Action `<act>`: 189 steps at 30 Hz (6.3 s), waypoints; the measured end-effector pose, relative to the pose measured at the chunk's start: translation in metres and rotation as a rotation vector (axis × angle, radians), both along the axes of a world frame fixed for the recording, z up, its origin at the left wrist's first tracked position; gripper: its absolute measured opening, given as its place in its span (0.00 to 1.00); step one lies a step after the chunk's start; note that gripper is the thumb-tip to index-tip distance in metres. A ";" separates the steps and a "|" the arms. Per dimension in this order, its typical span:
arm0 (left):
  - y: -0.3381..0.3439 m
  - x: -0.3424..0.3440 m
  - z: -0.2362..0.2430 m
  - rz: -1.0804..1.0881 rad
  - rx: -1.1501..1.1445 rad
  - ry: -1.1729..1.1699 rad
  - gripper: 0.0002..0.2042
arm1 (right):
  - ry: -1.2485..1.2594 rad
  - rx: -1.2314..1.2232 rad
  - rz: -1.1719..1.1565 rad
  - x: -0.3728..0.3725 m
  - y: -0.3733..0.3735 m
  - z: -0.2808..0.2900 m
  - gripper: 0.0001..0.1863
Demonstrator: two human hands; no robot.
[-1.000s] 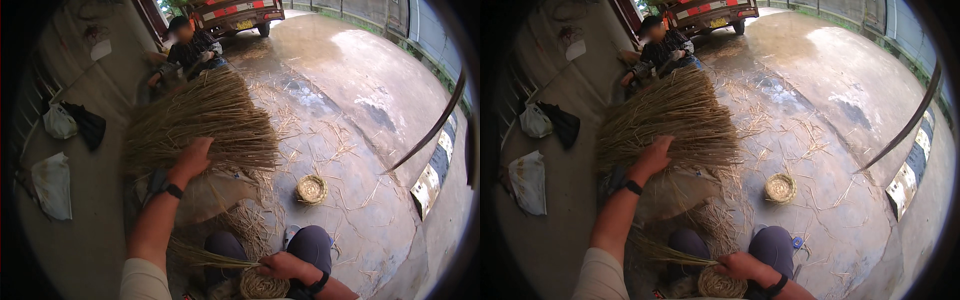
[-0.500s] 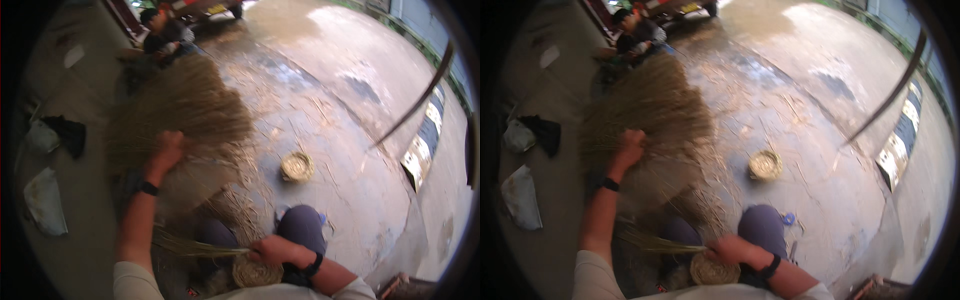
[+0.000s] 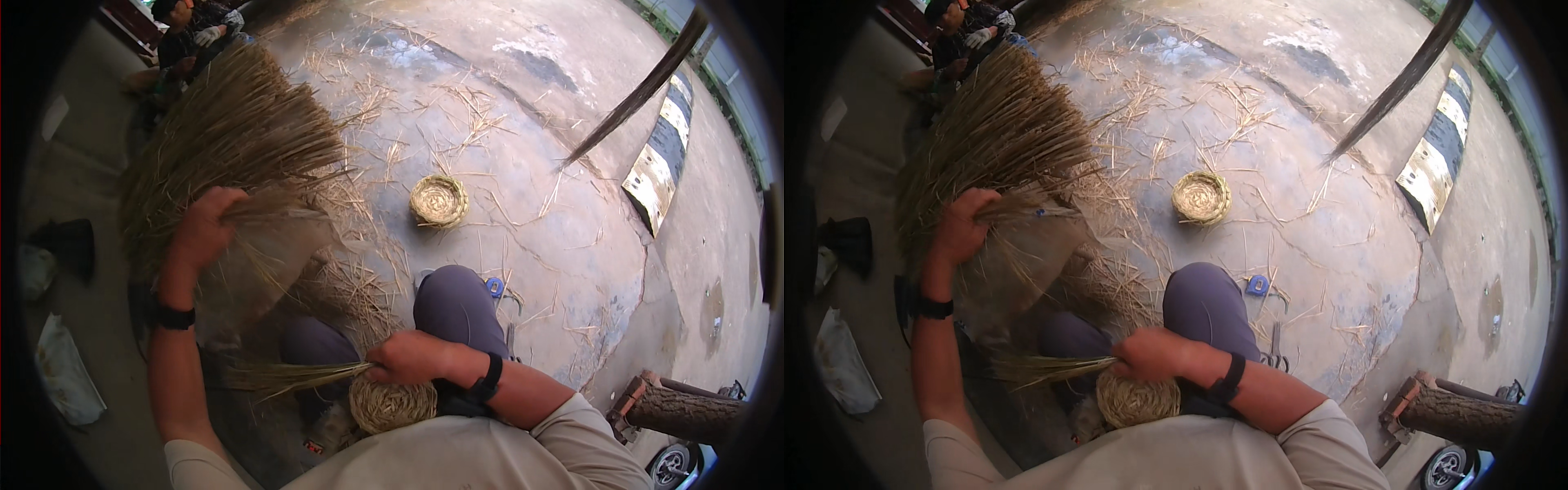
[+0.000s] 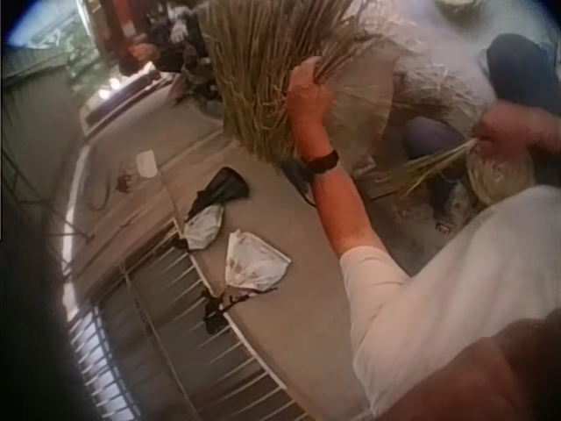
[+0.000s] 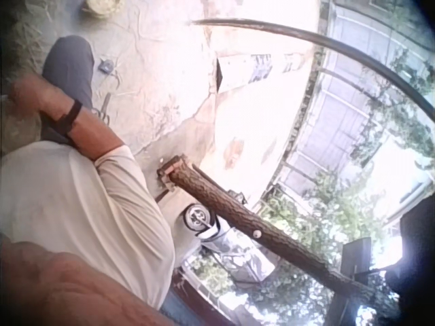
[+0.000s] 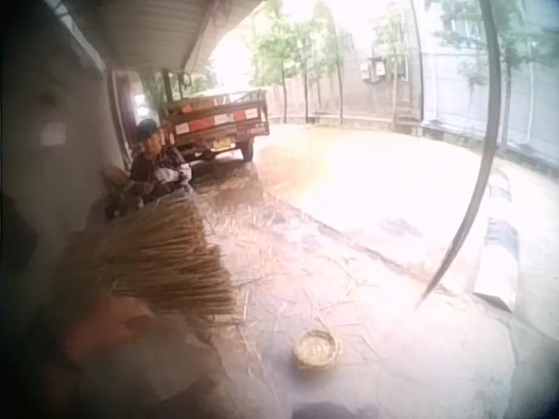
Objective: The recorder is weaving a small round mat using straw and string.
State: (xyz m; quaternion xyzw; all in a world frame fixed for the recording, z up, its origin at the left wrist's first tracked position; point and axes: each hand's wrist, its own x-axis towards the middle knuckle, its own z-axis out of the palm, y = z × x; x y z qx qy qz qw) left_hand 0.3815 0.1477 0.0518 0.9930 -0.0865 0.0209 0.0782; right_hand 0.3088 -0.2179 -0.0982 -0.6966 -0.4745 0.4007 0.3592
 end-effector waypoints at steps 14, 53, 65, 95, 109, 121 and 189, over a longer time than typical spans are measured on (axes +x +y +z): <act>-0.048 -0.060 -0.008 0.047 0.277 0.316 0.19 | -0.015 0.009 0.012 -0.001 0.001 -0.001 0.20; -0.167 -0.378 -0.008 0.376 -0.096 0.067 0.17 | -0.270 0.058 -0.332 -0.078 -0.021 0.080 0.14; -0.175 -0.366 -0.088 0.415 -0.306 0.014 0.15 | -0.645 0.027 -0.334 -0.126 -0.015 0.111 0.09; -0.180 -0.361 -0.111 0.237 -0.555 0.022 0.23 | -0.498 0.039 0.029 -0.080 0.033 0.060 0.11; -0.166 -0.357 -0.084 0.258 -0.557 -0.096 0.25 | -0.669 0.170 0.045 -0.085 0.027 0.064 0.06; -0.122 -0.343 -0.060 0.261 -0.338 0.231 0.14 | -0.407 0.194 -0.013 -0.092 0.034 0.090 0.07; -0.188 -0.339 -0.083 0.142 -0.541 -0.105 0.11 | 0.520 0.329 -0.462 -0.054 -0.020 0.086 0.13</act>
